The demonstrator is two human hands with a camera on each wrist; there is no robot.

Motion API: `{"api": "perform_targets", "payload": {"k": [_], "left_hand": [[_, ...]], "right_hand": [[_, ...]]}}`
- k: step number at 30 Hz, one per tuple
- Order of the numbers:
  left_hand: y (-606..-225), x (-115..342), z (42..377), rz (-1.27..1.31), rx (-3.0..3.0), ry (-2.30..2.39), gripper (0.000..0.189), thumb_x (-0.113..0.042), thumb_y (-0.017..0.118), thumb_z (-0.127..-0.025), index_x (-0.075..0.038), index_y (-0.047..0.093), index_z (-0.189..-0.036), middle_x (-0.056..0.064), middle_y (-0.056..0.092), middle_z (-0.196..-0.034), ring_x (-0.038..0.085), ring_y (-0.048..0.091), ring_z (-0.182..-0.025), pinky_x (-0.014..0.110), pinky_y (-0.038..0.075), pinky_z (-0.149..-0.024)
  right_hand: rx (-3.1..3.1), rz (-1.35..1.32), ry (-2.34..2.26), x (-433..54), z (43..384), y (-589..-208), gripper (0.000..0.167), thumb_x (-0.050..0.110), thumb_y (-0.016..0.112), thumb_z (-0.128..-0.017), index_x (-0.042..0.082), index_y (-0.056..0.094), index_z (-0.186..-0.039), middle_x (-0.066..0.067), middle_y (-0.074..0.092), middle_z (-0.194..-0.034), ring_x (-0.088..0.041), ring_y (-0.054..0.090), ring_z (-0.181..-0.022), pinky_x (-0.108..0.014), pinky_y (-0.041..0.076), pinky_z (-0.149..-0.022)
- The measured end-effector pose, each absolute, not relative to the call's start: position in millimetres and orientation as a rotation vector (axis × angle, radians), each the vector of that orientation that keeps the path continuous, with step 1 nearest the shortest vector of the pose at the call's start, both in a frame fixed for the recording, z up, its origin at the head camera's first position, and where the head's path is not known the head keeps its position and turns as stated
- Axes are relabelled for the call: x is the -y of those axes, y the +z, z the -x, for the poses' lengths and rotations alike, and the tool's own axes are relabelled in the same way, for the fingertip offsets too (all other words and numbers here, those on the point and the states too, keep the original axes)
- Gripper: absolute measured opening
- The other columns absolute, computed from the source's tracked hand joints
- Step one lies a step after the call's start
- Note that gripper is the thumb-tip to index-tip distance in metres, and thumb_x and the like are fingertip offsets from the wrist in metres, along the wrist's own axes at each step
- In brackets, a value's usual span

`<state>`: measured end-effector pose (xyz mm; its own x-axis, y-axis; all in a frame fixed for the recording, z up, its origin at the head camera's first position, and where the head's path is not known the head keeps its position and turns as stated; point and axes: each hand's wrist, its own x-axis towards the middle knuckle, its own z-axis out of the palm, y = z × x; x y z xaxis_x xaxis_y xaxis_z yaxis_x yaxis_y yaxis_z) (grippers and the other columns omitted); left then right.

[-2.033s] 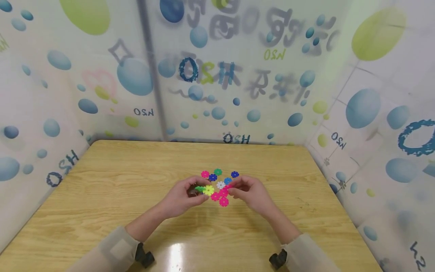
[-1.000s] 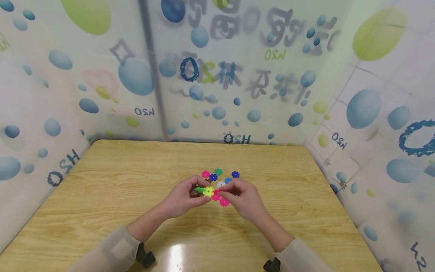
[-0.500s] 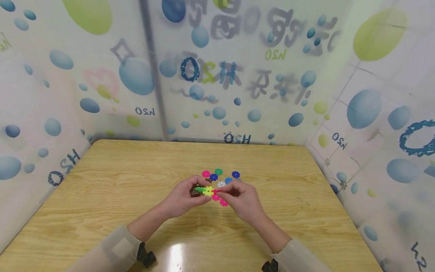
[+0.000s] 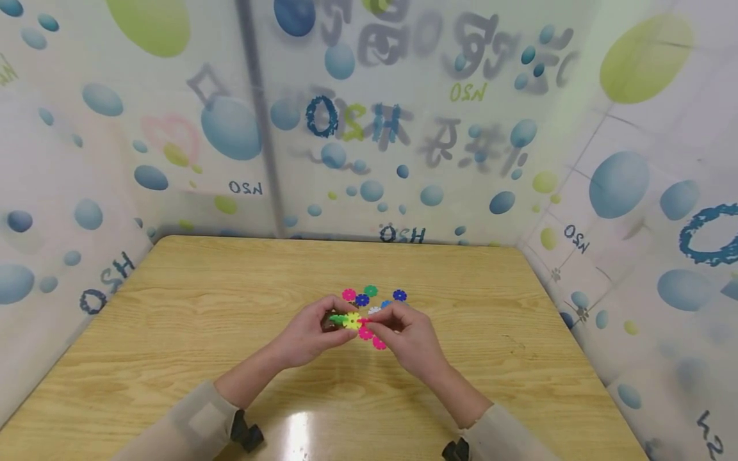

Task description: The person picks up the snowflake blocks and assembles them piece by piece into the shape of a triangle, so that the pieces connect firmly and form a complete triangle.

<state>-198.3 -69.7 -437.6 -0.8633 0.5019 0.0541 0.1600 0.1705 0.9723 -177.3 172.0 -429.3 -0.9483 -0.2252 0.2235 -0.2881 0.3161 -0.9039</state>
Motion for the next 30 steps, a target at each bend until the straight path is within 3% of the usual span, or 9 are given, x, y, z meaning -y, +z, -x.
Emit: {"api": "perform_targets", "payload": {"k": [7,14,25,30], "left_hand": [[-435,68,199,-0.639,-2.165,1.736,0.033,-0.013,0.077,-0.104,-0.006,0.062,-0.133,0.012,0.068,-0.128,0.014,0.066,-0.097,0.020,0.060,-0.080],[-436,72,200,-0.630,-2.224,1.702,0.038,-0.019,0.079,-0.103,-0.007,0.064,-0.136,0.009,0.069,-0.124,0.017,0.064,-0.095,0.021,0.059,-0.079],[-437,81,200,-0.548,-2.336,1.671,0.034,-0.024,0.083,-0.100,-0.016,0.068,-0.130,0.003,0.070,-0.123,0.020,0.058,-0.090,0.023,0.055,-0.078],[-437,83,200,-0.546,-2.345,1.668,0.033,-0.024,0.083,-0.100,-0.015,0.069,-0.128,0.004,0.070,-0.123,0.021,0.058,-0.089,0.024,0.055,-0.078]], "right_hand": [[2.472,-0.540,1.715,-173,179,-432,0.006,0.011,0.084,-0.097,0.011,0.079,-0.101,-0.010,0.080,-0.104,-0.021,0.077,-0.087,-0.025,0.062,-0.072],[2.515,-0.557,1.672,-170,178,-430,0.007,0.013,0.082,-0.100,0.012,0.076,-0.103,-0.007,0.080,-0.106,-0.008,0.073,-0.089,-0.024,0.062,-0.078],[2.846,-0.532,1.497,-195,198,-440,0.010,0.020,0.077,-0.104,0.018,0.078,-0.114,0.002,0.076,-0.103,-0.016,0.068,-0.091,-0.026,0.059,-0.076],[3.040,-0.502,1.414,-206,213,-448,0.008,0.018,0.078,-0.103,0.016,0.080,-0.110,0.001,0.071,-0.099,-0.019,0.062,-0.091,-0.029,0.053,-0.076]]}}
